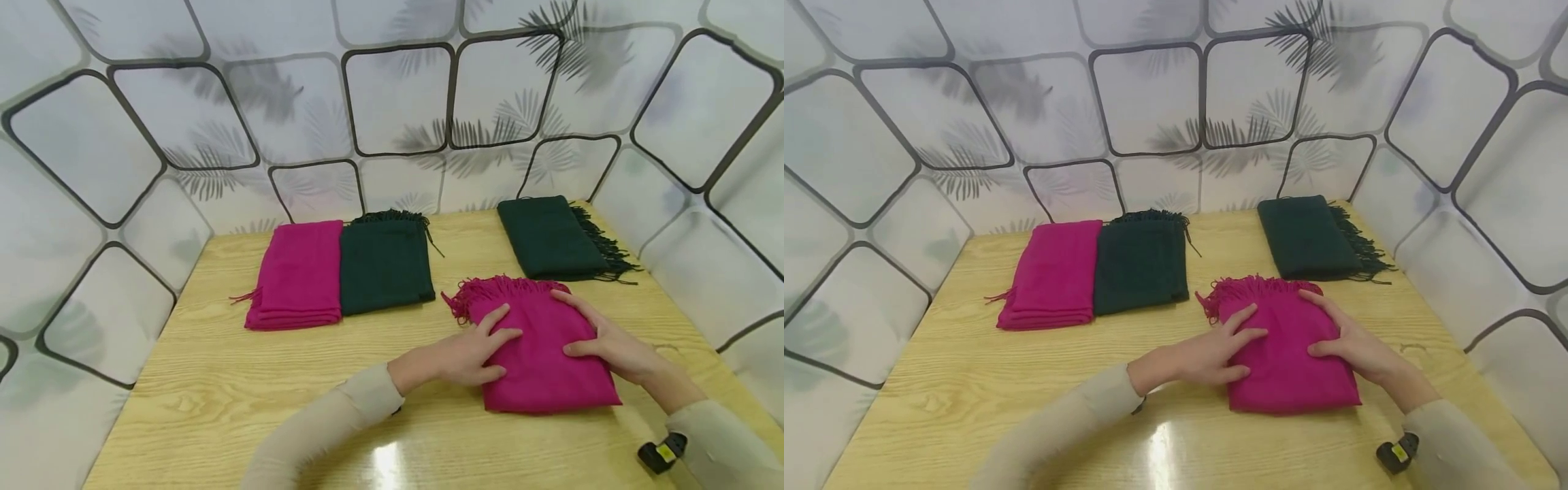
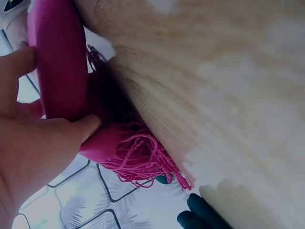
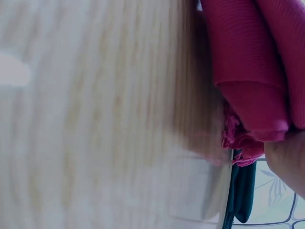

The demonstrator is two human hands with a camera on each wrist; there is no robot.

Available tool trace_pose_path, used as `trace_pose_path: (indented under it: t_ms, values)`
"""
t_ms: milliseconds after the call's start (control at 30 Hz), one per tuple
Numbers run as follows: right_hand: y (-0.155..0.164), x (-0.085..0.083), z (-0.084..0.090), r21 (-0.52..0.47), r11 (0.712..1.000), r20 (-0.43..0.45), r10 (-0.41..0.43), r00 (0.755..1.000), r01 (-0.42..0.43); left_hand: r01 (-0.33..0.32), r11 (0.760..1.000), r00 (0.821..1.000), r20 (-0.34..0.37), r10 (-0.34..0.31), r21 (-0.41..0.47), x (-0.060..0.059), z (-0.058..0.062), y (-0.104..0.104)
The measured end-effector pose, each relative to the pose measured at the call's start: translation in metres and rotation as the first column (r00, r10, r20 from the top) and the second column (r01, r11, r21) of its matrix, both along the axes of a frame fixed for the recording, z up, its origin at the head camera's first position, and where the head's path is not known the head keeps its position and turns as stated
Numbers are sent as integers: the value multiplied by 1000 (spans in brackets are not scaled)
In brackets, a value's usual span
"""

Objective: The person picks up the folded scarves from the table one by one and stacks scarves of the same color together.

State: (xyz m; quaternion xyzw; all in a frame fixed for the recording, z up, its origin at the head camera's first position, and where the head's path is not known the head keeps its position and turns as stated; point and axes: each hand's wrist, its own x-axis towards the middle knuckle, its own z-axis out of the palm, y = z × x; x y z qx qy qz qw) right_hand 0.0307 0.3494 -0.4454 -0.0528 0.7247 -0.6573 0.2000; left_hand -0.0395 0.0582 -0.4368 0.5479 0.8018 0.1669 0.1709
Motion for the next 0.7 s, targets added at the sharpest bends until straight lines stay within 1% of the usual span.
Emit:
trace_pose_path:
  t_ms: [133,200,267,367,467,567,667,700]
  values:
    - [2,-5,-3,52,998,31,-26,999,24,-2,993,1000,-9,1,-117,-2,-2,4]
    - [3,-7,-5,86,996,53,-42,998,38,-6,987,1000,-7,5,-160,-3,-3,6]
    - [4,-9,-7,142,989,55,-56,997,48,-12,980,1000,-20,9,-198,-3,-4,7]
    - [6,-12,-8,247,968,32,-60,998,50,-22,970,999,-35,14,-243,-2,-5,10]
    - [6,-14,-8,363,931,-26,-30,999,37,-32,956,999,-48,19,-293,-2,-6,11]
    - [6,-16,-7,469,883,-95,25,995,23,-37,939,998,-67,15,-342,0,-6,13]
    - [7,-16,-7,549,836,-146,74,987,18,-40,920,994,-113,-4,-389,2,-7,15]
    - [7,-16,-7,566,824,-158,89,983,16,-42,915,991,-133,-13,-402,2,-8,16]
